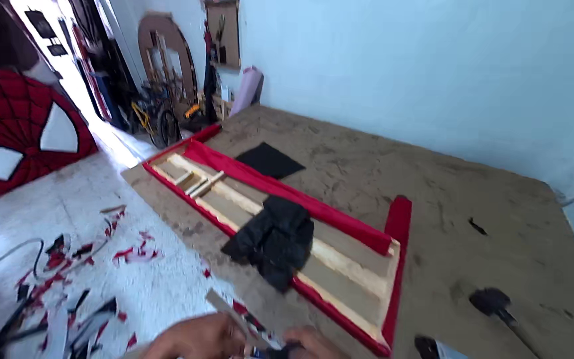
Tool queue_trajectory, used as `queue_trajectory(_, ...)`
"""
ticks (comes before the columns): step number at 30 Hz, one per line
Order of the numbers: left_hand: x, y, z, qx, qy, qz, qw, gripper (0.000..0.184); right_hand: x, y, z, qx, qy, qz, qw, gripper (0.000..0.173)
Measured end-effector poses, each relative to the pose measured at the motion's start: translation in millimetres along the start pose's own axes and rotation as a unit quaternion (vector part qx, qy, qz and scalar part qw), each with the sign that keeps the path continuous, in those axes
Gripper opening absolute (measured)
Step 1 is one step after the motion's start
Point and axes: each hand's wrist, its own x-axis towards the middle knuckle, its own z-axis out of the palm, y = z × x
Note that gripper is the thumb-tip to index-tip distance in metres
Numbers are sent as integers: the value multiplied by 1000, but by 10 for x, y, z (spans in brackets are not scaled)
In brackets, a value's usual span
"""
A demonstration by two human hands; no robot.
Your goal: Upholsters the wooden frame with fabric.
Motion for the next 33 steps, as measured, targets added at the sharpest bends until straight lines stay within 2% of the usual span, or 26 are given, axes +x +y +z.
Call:
queue_trajectory(2, 274, -309, 57, -121, 78, 0, 990, 42, -139, 209, 16, -27, -3, 39, 999, 30)
queue_trajectory(3, 413, -461, 91, -212, 141, -21, 967, 47, -232, 341, 18, -43, 13, 67, 997, 32)
queue_trajectory(5, 818, -706, 225, -386, 277, -85, 876, 59, -421, 686, -22, -78, 70, 123, 987, 37)
queue_trajectory(6, 1049, -772, 303, -443, 313, -107, 833, 63, -489, 894, -74, -107, 96, 142, 979, 44)
queue_trajectory(7, 1256, -815, 393, -479, 316, -114, 811, 68, -544, 1100, -138, -138, 101, 161, 972, 53)
queue_trajectory(9, 1606, -838, 505, -508, 292, -113, 803, 75, -577, 1472, -218, -229, 101, 169, 953, 70)
queue_trajectory(10, 1740, -818, 524, -509, 305, -112, 797, 72, -553, 1599, -227, -273, 105, 161, 942, 73)
queue_trajectory(13, 2020, -759, 509, -510, 446, -71, 732, 38, -360, 1731, -275, -345, 109, 126, 924, 71)
queue_trajectory(15, 2032, -715, 464, -492, 474, -43, 729, 31, -162, 1748, -287, -361, 115, 102, 920, 68)
queue_trajectory(21, 2055, -688, 477, -444, 494, -28, 747, 36, 387, 1779, -150, -341, 69, 114, 931, 62)
queue_trajectory(26, 2011, -723, 422, -451, 466, -36, 760, 35, 649, 1741, -16, -316, -9, 139, 939, 59)
queue_trajectory(30, 1981, -727, 350, -478, 440, -27, 759, 33, 665, 1762, 88, -330, 0, 123, 936, 54)
queue_trajectory(33, 1958, -742, 309, -487, 420, -16, 766, 31, 814, 1661, 83, -310, -7, 165, 936, 60)
